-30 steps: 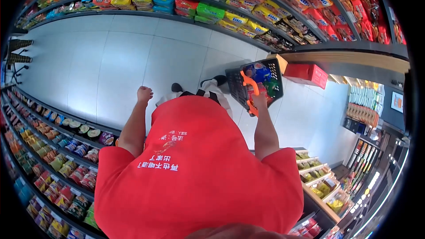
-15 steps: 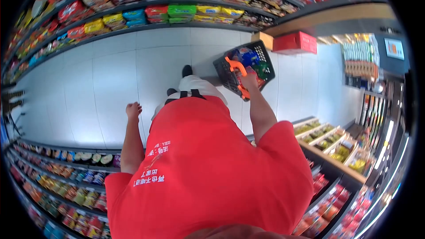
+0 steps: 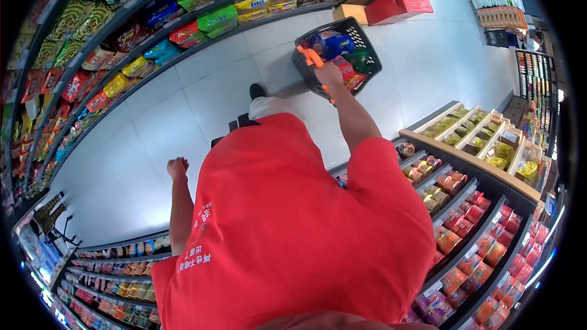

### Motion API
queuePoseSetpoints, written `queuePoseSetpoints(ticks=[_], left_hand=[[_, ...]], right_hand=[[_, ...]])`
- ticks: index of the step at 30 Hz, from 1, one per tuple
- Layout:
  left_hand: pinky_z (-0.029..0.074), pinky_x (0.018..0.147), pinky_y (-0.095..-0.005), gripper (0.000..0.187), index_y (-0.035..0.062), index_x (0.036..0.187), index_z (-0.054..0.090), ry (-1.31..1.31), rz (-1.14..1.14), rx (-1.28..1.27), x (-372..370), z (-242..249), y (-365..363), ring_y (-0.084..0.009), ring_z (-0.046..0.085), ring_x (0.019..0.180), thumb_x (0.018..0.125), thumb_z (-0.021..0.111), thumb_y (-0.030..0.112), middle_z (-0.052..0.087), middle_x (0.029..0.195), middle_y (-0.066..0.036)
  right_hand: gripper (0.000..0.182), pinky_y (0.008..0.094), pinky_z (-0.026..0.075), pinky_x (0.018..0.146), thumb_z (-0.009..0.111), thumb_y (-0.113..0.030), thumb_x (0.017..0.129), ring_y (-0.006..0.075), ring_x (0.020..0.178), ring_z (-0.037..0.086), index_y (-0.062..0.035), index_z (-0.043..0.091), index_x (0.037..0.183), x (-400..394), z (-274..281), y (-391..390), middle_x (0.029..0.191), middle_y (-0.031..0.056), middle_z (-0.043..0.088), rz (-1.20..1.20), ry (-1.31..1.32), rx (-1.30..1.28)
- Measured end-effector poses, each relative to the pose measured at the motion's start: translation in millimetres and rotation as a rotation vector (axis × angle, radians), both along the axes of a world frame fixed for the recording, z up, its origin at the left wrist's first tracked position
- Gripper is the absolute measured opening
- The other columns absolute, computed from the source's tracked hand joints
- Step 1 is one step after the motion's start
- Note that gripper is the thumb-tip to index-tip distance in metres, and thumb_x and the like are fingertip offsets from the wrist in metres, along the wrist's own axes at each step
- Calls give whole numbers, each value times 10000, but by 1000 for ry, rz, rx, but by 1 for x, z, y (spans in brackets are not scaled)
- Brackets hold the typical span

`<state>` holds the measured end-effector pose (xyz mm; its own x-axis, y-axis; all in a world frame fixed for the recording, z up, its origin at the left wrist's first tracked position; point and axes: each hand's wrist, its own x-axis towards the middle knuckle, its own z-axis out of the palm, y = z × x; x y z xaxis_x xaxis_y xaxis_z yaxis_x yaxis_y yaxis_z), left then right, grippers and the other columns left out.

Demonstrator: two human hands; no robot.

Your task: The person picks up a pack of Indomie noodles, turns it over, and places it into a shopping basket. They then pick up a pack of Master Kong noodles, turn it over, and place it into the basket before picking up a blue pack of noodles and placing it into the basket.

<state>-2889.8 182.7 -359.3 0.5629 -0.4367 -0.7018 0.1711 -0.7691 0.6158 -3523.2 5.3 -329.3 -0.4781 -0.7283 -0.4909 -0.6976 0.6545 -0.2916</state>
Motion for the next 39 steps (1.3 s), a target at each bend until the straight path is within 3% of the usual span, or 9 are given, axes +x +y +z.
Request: queuePoseSetpoints(ticks=[2, 4, 6, 8, 10, 13, 28, 32, 39], left_hand=[[524, 523, -295, 115, 11, 877, 486, -21, -17, -51, -14, 19, -45, -186, 617, 647, 821, 578, -28, 608, 772, -105], [524, 539, -301, 140, 11, 879, 487, -83, -140, -83, -33, 43, -88, -195, 630, 676, 804, 601, -19, 603, 780, -107], [512, 533, -292, 116, 17, 844, 497, -54, -201, -209, -49, 61, -121, -198, 650, 688, 807, 606, 2, 595, 772, -100], [510, 537, -287, 102, 21, 804, 501, -95, -312, -233, -59, 69, -151, -193, 653, 682, 819, 602, 29, 620, 799, -116], [510, 552, -296, 126, 23, 758, 478, -111, -328, -230, -82, 98, -176, -192, 652, 697, 849, 563, 43, 647, 842, -141], [514, 586, -311, 102, 9, 793, 490, -96, -357, -234, -92, 104, -190, -203, 655, 742, 891, 465, 24, 659, 895, -159], [491, 478, -314, 109, 4, 815, 488, -80, 13, -114, 13, 43, -73, -216, 647, 632, 788, 594, 3, 587, 727, -118], [476, 458, -316, 108, 31, 790, 461, -78, 148, -166, 48, 38, -29, -227, 639, 620, 816, 564, 11, 581, 723, -121], [467, 439, -322, 109, 59, 795, 427, -31, 387, -158, 95, 3, 51, -228, 619, 583, 871, 490, 14, 583, 732, -129]], right_hand=[[491, 480, 495, 920, 583, -358, 828, 395, 1090, 628, 63, 657, 1071, -2, 6, -7, 1089, 283, 660, 73, -57, 54], [469, 440, 549, 748, 636, -390, 822, 361, 819, 696, 65, 671, 928, -16, -28, -16, 851, 234, 693, 98, -240, 75], [377, 388, 516, 519, 678, -344, 826, 263, 528, 611, 30, 641, 846, -5, 4, -29, 629, 117, 600, -38, -559, 95], [272, 324, 438, 407, 681, -269, 838, 170, 438, 498, -7, 607, 826, 8, 15, -40, 581, 39, 492, -132, -568, 111], [338, 353, 449, 436, 626, -267, 865, 218, 467, 586, 46, 626, 738, 13, 21, -45, 593, 120, 592, -138, -537, 100], [303, 342, 452, 438, 624, -243, 852, 221, 462, 576, 47, 626, 763, 18, 26, -48, 606, 116, 587, -144, -504, 84], [253, 307, 382, 431, 665, -281, 832, 144, 457, 470, -75, 598, 702, 83, 23, -82, 553, 2, 473, -380, -726, -108], [363, 373, 439, 413, 681, -324, 843, 228, 444, 569, 10, 612, 717, 89, -30, -86, 544, 84, 562, -152, -456, -128], [341, 382, 477, 471, 656, -275, 815, 228, 585, 641, 60, 681, 875, 147, -37, -73, 743, 133, 675, -27, -343, -49]])
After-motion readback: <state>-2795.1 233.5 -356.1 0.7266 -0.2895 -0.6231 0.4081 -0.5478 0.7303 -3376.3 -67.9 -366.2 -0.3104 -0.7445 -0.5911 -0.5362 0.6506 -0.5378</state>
